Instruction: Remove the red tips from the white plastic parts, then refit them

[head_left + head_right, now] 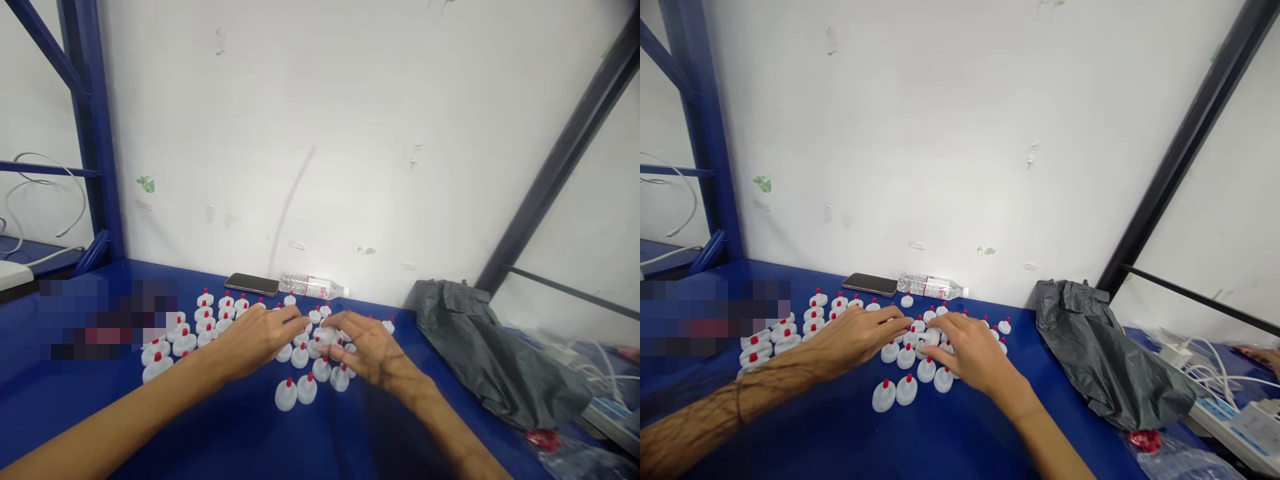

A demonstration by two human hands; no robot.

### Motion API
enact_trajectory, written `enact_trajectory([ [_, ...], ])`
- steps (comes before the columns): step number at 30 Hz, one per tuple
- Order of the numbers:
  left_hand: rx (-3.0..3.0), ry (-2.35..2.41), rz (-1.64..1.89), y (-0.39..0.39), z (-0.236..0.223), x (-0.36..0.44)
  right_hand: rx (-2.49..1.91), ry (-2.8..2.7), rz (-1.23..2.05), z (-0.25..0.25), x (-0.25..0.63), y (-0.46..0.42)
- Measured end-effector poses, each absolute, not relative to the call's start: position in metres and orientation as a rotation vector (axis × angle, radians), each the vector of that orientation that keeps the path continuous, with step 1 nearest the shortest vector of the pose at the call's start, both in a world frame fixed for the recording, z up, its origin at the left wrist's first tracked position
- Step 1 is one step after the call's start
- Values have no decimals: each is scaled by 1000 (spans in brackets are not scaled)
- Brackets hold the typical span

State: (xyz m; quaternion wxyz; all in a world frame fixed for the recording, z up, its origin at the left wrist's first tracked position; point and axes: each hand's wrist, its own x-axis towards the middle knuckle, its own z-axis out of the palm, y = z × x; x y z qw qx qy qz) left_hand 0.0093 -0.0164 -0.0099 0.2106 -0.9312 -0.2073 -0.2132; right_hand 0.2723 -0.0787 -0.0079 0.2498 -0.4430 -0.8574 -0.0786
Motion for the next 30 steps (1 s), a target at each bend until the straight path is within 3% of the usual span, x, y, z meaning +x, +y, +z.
enact_trajectory([
  [6, -2569, -492, -547, -25, -6, 12, -1078, -2323, -361, -15, 261, -82],
  [30, -2653, -495, -764, -21, -19, 16, -1071, -2231, -421, -13, 262, -84],
])
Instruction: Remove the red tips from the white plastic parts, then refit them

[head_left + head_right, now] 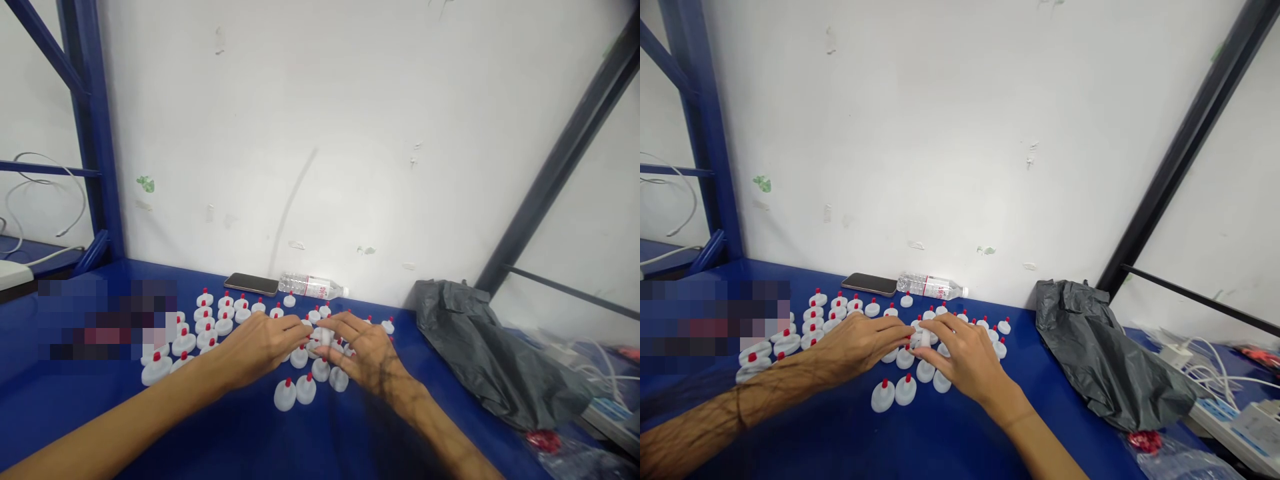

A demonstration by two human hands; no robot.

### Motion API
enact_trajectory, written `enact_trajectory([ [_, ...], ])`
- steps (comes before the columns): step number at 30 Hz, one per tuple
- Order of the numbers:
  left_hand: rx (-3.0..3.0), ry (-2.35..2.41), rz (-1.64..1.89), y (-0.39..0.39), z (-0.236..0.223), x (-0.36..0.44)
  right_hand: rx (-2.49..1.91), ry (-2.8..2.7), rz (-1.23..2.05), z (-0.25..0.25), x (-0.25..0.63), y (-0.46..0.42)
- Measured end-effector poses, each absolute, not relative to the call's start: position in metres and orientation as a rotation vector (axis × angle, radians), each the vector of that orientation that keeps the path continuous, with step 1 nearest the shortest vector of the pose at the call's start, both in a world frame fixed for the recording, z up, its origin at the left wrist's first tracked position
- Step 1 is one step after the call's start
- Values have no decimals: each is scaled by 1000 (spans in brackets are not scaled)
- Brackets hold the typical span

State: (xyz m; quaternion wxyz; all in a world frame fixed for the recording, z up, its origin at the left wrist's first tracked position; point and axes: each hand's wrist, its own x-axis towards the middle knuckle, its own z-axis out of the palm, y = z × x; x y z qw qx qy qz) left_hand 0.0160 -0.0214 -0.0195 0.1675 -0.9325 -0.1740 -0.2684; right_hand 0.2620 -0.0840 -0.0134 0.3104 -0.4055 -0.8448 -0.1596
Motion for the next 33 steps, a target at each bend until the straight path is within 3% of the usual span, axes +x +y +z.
enact_trajectory([
  [9, -2661, -580, -763, -24, -22, 21, -1038, -2188, -329, -18, 257, -87],
  [26, -3000, -528, -1081, -38, -15, 23, -932, -2169, -307, -19, 246, -100],
  [33, -2906, -682, -718, -29, 14, 14, -1028, -2301, -571, 5, 255, -92],
])
